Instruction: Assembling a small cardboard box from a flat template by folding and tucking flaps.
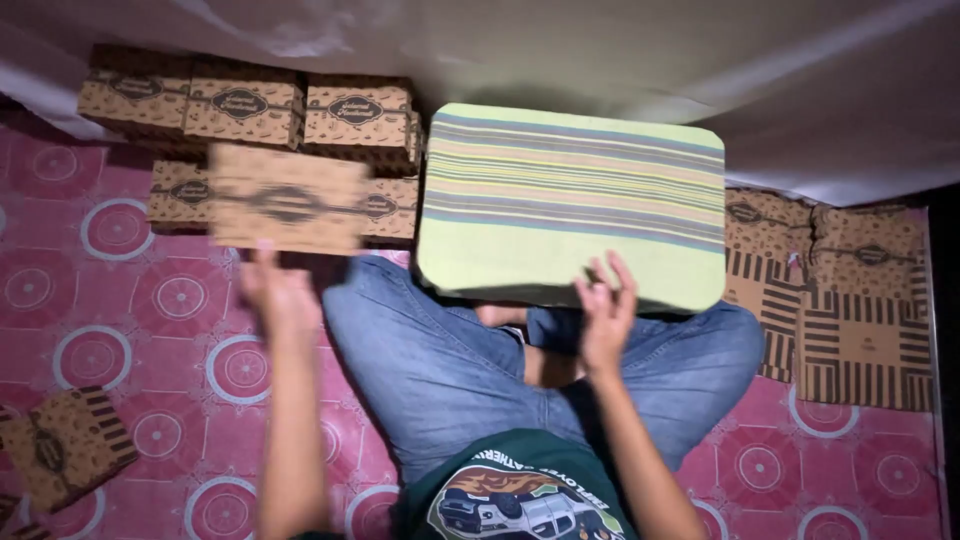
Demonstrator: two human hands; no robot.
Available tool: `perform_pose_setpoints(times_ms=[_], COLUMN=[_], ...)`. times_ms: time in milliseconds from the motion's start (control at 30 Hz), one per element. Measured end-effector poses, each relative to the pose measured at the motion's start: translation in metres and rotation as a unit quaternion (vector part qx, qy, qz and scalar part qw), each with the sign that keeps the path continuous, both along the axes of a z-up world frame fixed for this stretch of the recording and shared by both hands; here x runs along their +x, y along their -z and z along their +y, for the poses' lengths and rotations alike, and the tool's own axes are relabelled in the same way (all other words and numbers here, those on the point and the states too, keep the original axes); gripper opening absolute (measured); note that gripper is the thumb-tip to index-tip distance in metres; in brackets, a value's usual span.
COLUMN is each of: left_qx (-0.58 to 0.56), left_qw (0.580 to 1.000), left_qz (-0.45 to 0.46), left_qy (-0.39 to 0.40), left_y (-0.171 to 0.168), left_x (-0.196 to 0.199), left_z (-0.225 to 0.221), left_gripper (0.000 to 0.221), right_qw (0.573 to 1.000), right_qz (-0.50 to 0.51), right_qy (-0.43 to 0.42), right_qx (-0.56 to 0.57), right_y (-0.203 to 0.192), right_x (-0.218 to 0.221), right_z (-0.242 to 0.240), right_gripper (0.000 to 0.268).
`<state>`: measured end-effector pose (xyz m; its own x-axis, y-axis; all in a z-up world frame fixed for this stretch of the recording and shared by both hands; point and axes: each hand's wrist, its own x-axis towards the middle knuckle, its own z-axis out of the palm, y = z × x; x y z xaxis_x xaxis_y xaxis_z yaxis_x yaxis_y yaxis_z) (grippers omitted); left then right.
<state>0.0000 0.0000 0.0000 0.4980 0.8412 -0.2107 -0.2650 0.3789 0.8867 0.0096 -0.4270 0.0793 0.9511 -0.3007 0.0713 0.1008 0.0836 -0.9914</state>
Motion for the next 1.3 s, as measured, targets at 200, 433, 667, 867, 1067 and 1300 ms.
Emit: perform_pose_setpoints(times_ms=[200,433,667,867,1067,1300], left_qx=[-0.005,-0.051,-0.045,-0.046,-0.012,0.400], left_qw=[0.995,0.995,0.978,0.979,0.968,0.860], left_qz=[0.104,0.069,0.202,0.200,0.249,0.234], left_qy=[0.009,-0.049,-0.040,-0.006,-0.002,-0.213], left_y=[-0.028,0.045,0.037,0.059,0.074,0.083], left_x=[-0.001,0.015,0.034,0.046,0.052,0.045], left_z=[0.128,0.225,0.230,0.244,0.260,0.198], left_gripper=[0.079,0.076,0.079,0.087,0.066,0.034], right_qw=[0.999,0.998,0.995,0.993,0.992,0.967], right_qz=[0.003,0.018,0.031,0.046,0.052,0.031], right_qy=[0.016,0.039,0.037,0.045,0.053,0.086], right_qx=[-0.040,-0.054,-0.090,-0.101,-0.104,-0.237], right_y=[0.011,0.003,0.002,0.003,0.007,0.005], right_x=[0.002,-0.001,-0.002,-0.003,0.000,0.003], right_z=[-0.062,-0.054,-0.045,-0.044,-0.049,-0.073], right_gripper=[0.035,0.030,0.024,0.023,0.021,0.020])
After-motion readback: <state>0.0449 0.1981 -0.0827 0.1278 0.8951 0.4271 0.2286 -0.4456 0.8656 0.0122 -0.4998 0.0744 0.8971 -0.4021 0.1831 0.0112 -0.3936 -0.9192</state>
